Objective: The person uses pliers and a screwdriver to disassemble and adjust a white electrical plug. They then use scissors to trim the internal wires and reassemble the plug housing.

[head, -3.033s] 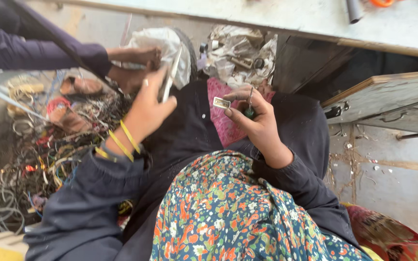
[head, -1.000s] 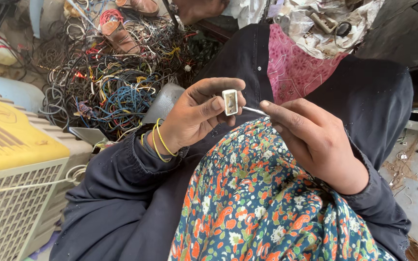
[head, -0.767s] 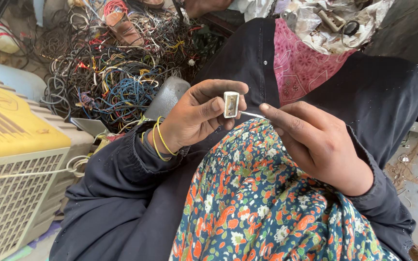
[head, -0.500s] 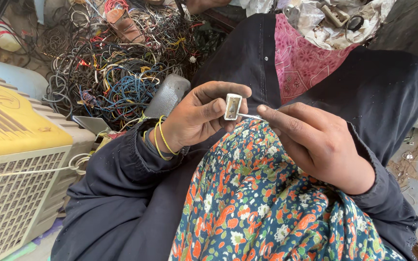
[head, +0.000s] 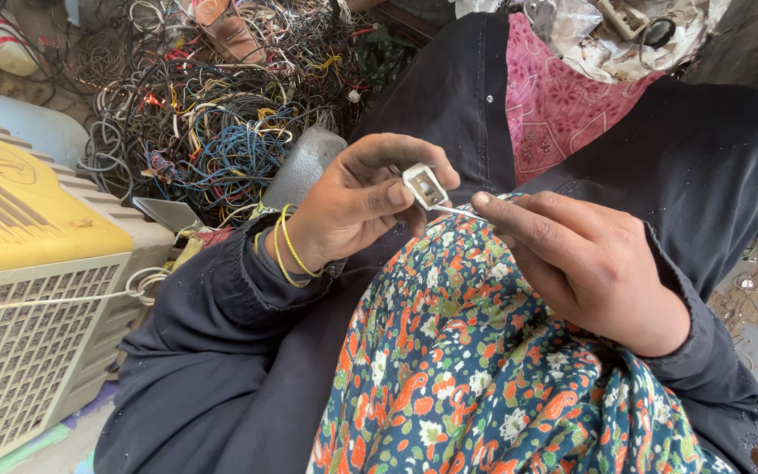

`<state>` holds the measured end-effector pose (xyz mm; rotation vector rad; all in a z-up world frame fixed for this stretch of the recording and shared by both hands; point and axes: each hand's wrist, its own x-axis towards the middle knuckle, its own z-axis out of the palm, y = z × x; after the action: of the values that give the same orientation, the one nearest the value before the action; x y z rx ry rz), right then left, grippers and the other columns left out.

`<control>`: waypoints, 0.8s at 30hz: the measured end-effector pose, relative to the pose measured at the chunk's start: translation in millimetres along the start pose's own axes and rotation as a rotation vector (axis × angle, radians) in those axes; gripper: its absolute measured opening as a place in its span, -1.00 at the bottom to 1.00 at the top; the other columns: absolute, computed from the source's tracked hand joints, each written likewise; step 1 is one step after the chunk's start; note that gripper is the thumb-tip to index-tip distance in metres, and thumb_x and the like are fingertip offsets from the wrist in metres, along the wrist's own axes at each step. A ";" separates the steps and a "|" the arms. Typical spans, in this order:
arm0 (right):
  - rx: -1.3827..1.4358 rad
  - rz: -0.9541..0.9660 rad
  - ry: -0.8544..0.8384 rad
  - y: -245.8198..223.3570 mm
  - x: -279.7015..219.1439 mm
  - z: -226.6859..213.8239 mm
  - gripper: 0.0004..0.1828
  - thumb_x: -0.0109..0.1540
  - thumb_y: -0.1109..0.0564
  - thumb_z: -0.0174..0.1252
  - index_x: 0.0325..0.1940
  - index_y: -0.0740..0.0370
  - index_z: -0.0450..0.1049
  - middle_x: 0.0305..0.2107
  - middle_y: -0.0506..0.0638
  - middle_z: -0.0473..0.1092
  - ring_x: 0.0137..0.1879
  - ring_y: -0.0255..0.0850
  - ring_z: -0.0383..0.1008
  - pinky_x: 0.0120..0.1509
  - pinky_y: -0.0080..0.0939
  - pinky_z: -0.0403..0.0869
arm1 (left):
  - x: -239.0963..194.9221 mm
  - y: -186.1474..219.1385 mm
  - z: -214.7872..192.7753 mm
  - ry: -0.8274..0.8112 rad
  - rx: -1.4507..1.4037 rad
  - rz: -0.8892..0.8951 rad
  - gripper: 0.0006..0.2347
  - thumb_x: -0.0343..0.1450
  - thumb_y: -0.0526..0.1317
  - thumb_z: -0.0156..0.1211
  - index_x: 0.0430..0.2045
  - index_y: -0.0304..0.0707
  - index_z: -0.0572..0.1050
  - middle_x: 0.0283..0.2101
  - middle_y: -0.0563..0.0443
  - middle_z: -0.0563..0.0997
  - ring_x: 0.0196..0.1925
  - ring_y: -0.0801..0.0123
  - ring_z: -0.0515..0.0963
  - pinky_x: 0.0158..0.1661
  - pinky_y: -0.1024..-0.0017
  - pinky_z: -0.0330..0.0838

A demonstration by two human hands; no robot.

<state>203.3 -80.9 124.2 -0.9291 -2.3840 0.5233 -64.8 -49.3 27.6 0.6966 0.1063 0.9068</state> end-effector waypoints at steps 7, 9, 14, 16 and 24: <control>-0.007 -0.010 -0.015 3.0 -4.0 0.3 -0.48 0.22 0.27 0.26 0.29 0.16 0.44 -0.17 0.11 0.53 -0.24 -0.05 0.58 -0.23 -0.13 0.51 | -0.7 6.6 2.4 -0.040 0.114 0.089 -0.80 0.61 -0.37 0.23 0.13 -0.34 0.52 0.13 -0.24 0.57 0.08 0.37 0.63 0.02 0.46 0.61; 0.004 -0.014 -0.025 3.8 -5.1 0.3 -0.45 0.22 0.27 0.26 0.31 0.15 0.43 -0.18 0.11 0.53 -0.25 -0.04 0.58 -0.23 -0.13 0.52 | -0.9 8.4 2.9 -0.043 0.147 0.084 -0.80 0.60 -0.37 0.23 0.12 -0.34 0.52 0.12 -0.22 0.57 0.07 0.38 0.63 0.01 0.48 0.61; 0.030 -0.022 -0.090 4.9 -5.6 -1.3 -0.35 0.15 0.32 0.24 0.35 0.12 0.41 -0.24 0.08 0.52 -0.30 -0.05 0.55 -0.27 -0.11 0.50 | -0.9 10.7 5.2 -0.033 0.185 0.070 -0.80 0.60 -0.40 0.23 0.11 -0.35 0.53 0.12 -0.21 0.56 0.06 0.39 0.63 0.02 0.50 0.61; 0.019 -0.035 -0.093 4.2 -5.3 -2.0 -0.33 0.14 0.30 0.25 0.35 0.09 0.40 -0.23 0.07 0.51 -0.29 -0.05 0.55 -0.25 -0.10 0.50 | -0.7 11.7 6.1 -0.027 0.207 0.059 -0.79 0.59 -0.43 0.24 0.11 -0.35 0.54 0.12 -0.20 0.56 0.06 0.39 0.63 0.02 0.50 0.61; 0.038 -0.037 -0.147 1.8 -3.0 -6.0 -0.30 0.14 0.31 0.23 0.39 0.06 0.37 -0.29 0.02 0.49 -0.35 -0.09 0.52 -0.33 -0.12 0.46 | 0.7 19.4 9.8 -0.082 0.372 0.077 -0.75 0.53 -0.52 0.29 0.07 -0.34 0.55 0.11 -0.11 0.55 0.19 0.38 0.60 0.20 0.49 0.56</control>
<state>209.6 -80.7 127.0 -0.8549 -2.5069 0.6407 -74.1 -45.8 47.0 1.0884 0.1794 0.9406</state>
